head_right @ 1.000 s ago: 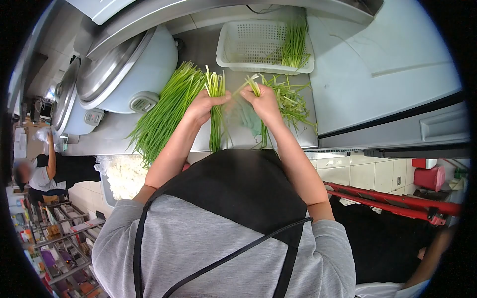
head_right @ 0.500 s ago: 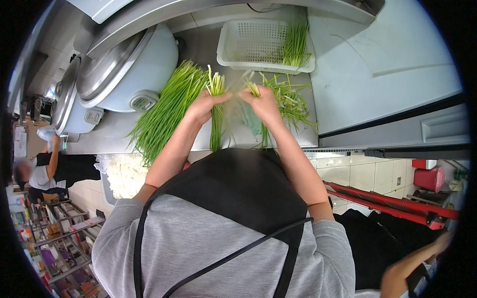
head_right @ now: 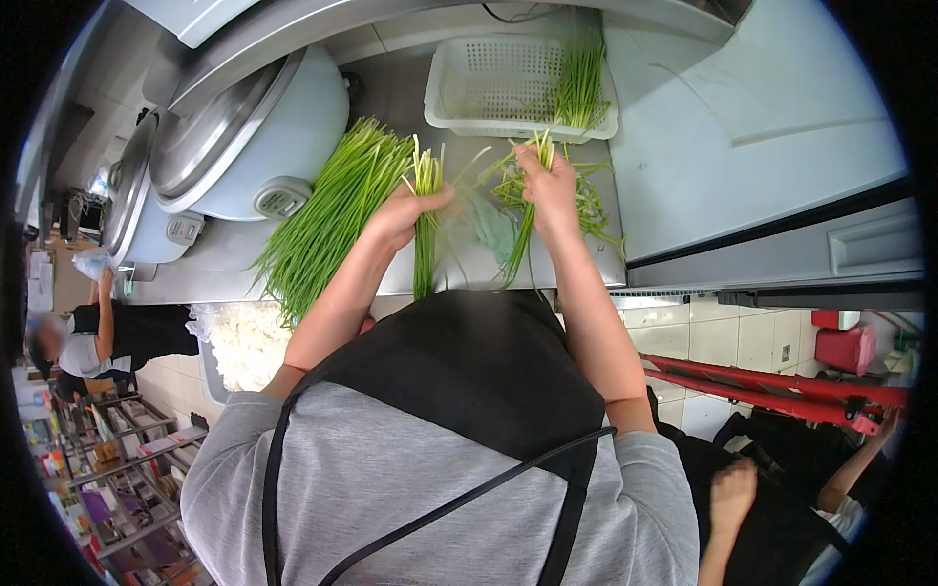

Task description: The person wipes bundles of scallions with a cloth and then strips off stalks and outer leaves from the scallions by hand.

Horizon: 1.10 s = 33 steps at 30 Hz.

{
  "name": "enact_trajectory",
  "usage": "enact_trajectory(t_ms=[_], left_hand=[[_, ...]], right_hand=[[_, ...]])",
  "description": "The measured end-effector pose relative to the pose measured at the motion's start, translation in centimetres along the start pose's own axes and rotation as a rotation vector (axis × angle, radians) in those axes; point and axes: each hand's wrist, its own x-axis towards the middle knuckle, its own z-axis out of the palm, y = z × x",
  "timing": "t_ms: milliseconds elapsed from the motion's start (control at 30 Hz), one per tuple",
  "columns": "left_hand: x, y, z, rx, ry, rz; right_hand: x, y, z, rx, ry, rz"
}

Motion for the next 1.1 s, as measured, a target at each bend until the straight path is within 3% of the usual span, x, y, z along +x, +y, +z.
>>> enact_trajectory(t_ms=[233,300,333,400,500,533,600,733,800,833,900,1033,1100], left_hand=[[0.8,-0.7,-0.7,0.166,-0.053,0.044],[0.8,-0.6,-0.7,0.182,-0.049,0.061],[0.7,-0.3,-0.7,0.167,-0.009,0.046],[0.8,-0.2,-1.2,0.151,0.03,0.029],[1.2,-0.1,-2.5,0.19,-0.001,0.038],[1.1,0.1,-2.7,0.144,0.032,0.02],[0.9,0.3,-2.8,0.097,0.062,-0.001],[1.1,-0.1,-2.4,0.069,0.034,-0.009],[1.1,-0.3,-1.7,0.06,0.003,0.0],[0.9,-0.1,-1.0,0.073,-0.003,-0.033],[1.0,-0.2,-0.5,0.085,-0.009,-0.066],[1.1,-0.5,-0.2,0.092,-0.061,-0.051],[1.0,-0.4,-0.1,0.066,-0.051,-0.063]], right_hand=[[0.0,0.4,0.0,-0.139,-0.014,-0.016],[0.4,0.9,-0.4,-0.549,0.011,-0.264],[0.5,1.0,-0.6,-0.549,0.013,-0.263],[0.7,1.4,-0.8,-0.896,0.015,-0.664],[1.4,1.8,-1.4,-0.974,0.134,-0.712],[1.4,1.5,-1.7,-0.974,0.134,-0.711],[1.0,0.9,-2.3,-0.973,0.003,-0.38],[0.3,0.7,-1.4,-0.983,-0.039,-0.304],[-0.5,0.8,0.1,-0.379,-0.182,0.124],[-0.8,0.8,0.6,-0.379,-0.181,0.126],[-1.1,1.0,1.2,-0.059,-0.309,0.189],[-0.6,1.9,1.4,-0.066,-0.394,0.209],[-0.4,2.3,2.1,-0.024,-0.17,-0.082]])
